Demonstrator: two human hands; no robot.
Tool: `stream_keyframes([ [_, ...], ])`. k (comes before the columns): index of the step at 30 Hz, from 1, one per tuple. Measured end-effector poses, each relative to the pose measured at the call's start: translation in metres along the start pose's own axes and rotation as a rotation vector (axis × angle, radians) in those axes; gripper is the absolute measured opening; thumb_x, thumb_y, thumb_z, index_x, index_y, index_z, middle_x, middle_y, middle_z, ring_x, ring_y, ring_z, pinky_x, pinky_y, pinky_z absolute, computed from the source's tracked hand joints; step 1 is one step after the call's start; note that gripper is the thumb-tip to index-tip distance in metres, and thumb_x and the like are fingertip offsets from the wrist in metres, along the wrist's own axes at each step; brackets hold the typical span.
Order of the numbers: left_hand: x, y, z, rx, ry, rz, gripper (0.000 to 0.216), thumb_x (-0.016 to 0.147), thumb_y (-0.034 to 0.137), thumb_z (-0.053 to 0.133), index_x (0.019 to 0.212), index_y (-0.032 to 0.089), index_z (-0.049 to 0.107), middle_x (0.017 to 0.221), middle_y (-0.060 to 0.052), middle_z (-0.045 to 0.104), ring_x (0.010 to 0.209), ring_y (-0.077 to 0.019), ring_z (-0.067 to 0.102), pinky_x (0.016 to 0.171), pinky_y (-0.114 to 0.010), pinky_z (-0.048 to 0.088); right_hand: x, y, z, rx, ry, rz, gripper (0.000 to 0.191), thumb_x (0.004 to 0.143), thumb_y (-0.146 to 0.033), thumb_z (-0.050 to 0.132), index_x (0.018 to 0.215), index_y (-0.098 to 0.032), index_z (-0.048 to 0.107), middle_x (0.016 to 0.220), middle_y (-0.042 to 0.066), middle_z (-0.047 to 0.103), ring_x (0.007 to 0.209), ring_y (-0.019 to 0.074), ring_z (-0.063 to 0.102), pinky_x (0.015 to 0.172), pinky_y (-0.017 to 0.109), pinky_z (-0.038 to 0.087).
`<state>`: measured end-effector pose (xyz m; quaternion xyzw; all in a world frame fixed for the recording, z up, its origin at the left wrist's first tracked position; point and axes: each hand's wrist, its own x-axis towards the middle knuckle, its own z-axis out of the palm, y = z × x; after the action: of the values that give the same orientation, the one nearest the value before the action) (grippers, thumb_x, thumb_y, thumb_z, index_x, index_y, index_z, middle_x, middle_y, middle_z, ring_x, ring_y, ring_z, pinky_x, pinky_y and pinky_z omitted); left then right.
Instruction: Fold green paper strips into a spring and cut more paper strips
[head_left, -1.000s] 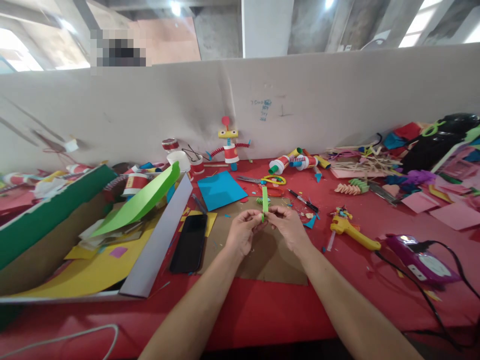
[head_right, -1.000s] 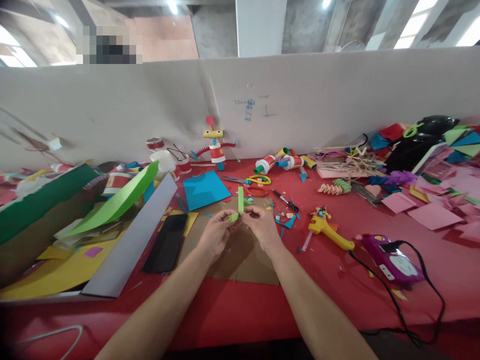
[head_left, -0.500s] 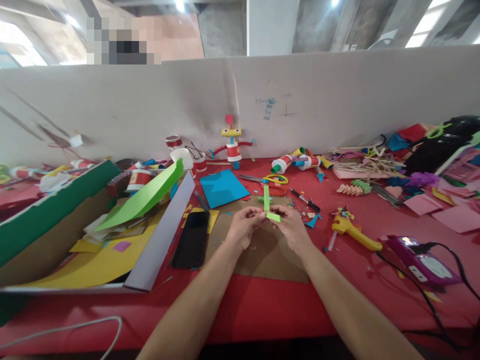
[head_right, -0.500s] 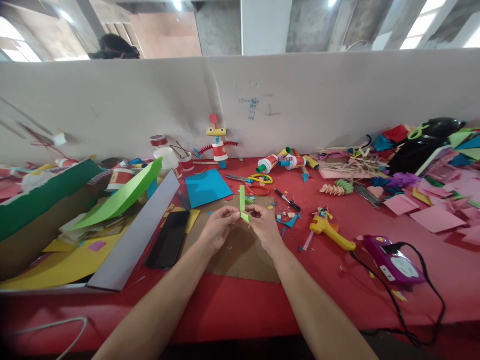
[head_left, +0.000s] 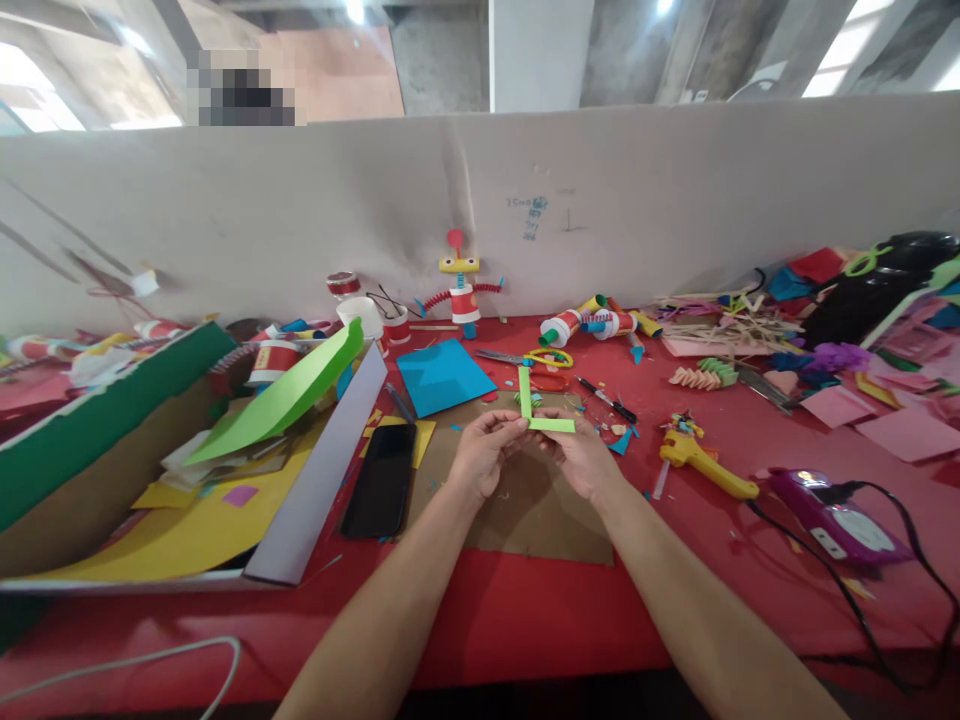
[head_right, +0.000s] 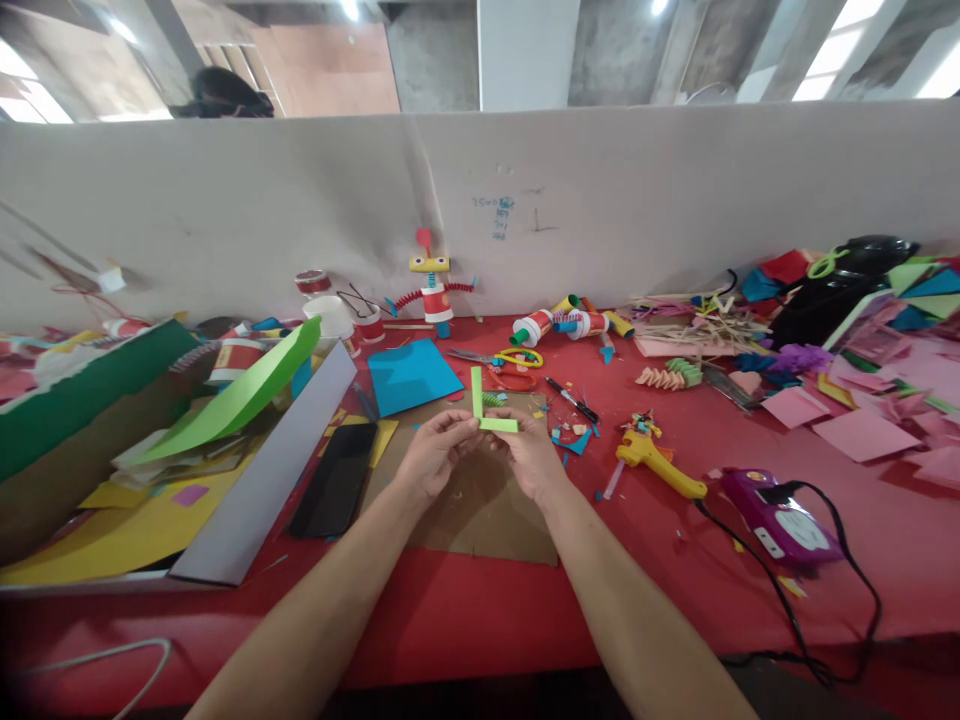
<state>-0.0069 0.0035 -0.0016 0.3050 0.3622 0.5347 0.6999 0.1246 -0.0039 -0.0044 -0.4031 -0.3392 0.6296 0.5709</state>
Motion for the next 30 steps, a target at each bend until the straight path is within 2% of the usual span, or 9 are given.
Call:
stream_keyframes([
  [5, 0.001, -0.002, 0.003, -0.054, 0.096, 0.063, 0.031, 0.055, 0.018, 0.078, 0.083, 0.013, 0.066, 0.08, -0.004, 0.069, 0.07, -0.0114, 0.064, 0.075, -0.026, 0.049, -0.004, 0.003, 0.008, -0.097, -0.039, -0.178, 0.023, 0.06, -0.024, 0.071, 0.083, -0.023, 0.068, 0.081, -0.001, 0.066, 0.071, 0.0132, 0.056, 0.067, 0.027, 0.043],
  [8, 0.0, -0.005, 0.007, -0.081, 0.107, 0.087, 0.032, 0.055, 0.018, 0.078, 0.084, 0.012, 0.068, 0.083, -0.006, 0.07, 0.075, -0.0141, 0.065, 0.08, -0.029, 0.048, -0.004, 0.006, 0.009, -0.206, 0.035, -0.25, 0.018, 0.064, -0.03, 0.069, 0.079, -0.021, 0.067, 0.076, -0.001, 0.066, 0.068, 0.0141, 0.055, 0.067, 0.028, 0.043],
  [12, -0.004, -0.007, 0.01, -0.094, 0.072, 0.079, 0.028, 0.055, 0.019, 0.078, 0.081, 0.011, 0.069, 0.081, -0.007, 0.07, 0.075, -0.015, 0.065, 0.084, -0.031, 0.046, -0.003, 0.008, 0.007, -0.249, 0.112, -0.265, 0.016, 0.067, -0.034, 0.067, 0.071, -0.018, 0.066, 0.068, 0.0, 0.064, 0.064, 0.0141, 0.055, 0.064, 0.028, 0.044],
  [15, -0.004, -0.007, 0.011, -0.108, 0.095, 0.07, 0.024, 0.054, 0.017, 0.078, 0.075, 0.012, 0.067, 0.076, -0.004, 0.069, 0.071, -0.0121, 0.064, 0.08, -0.027, 0.048, -0.002, 0.008, 0.006, -0.285, 0.096, -0.286, 0.018, 0.067, -0.034, 0.068, 0.077, -0.019, 0.066, 0.072, 0.0, 0.065, 0.066, 0.0145, 0.056, 0.064, 0.028, 0.044],
  [19, -0.003, -0.005, 0.009, -0.128, 0.105, 0.014, 0.019, 0.059, 0.015, 0.075, 0.074, 0.013, 0.064, 0.071, 0.0, 0.066, 0.063, -0.0073, 0.061, 0.068, -0.02, 0.049, -0.002, 0.008, 0.003, -0.475, 0.029, -0.337, 0.023, 0.068, -0.036, 0.067, 0.085, -0.02, 0.067, 0.076, 0.002, 0.066, 0.07, 0.0166, 0.058, 0.065, 0.029, 0.044],
  [22, -0.002, -0.002, 0.006, -0.165, 0.069, -0.09, 0.018, 0.061, 0.011, 0.072, 0.075, 0.014, 0.061, 0.067, 0.002, 0.063, 0.059, -0.005, 0.059, 0.063, -0.016, 0.049, -0.001, 0.006, 0.0, -0.581, 0.02, -0.39, 0.019, 0.071, -0.036, 0.065, 0.078, -0.019, 0.067, 0.075, 0.003, 0.065, 0.071, 0.0175, 0.058, 0.065, 0.029, 0.044],
  [25, -0.002, 0.003, 0.001, -0.179, -0.036, -0.188, 0.018, 0.063, 0.008, 0.07, 0.076, 0.014, 0.06, 0.068, 0.001, 0.063, 0.06, -0.0048, 0.059, 0.065, -0.016, 0.05, -0.001, 0.002, -0.001, -0.6, -0.02, -0.424, 0.017, 0.073, -0.036, 0.062, 0.076, -0.019, 0.067, 0.076, 0.003, 0.064, 0.073, 0.0176, 0.057, 0.066, 0.029, 0.044],
  [30, -0.001, 0.007, -0.004, -0.117, -0.115, -0.17, 0.021, 0.063, 0.008, 0.071, 0.08, 0.014, 0.061, 0.074, -0.001, 0.066, 0.066, -0.0069, 0.061, 0.07, -0.019, 0.05, -0.003, -0.001, 0.001, -0.539, -0.102, -0.406, 0.019, 0.075, -0.037, 0.061, 0.081, -0.021, 0.068, 0.083, 0.002, 0.066, 0.076, 0.017, 0.057, 0.072, 0.03, 0.044],
])
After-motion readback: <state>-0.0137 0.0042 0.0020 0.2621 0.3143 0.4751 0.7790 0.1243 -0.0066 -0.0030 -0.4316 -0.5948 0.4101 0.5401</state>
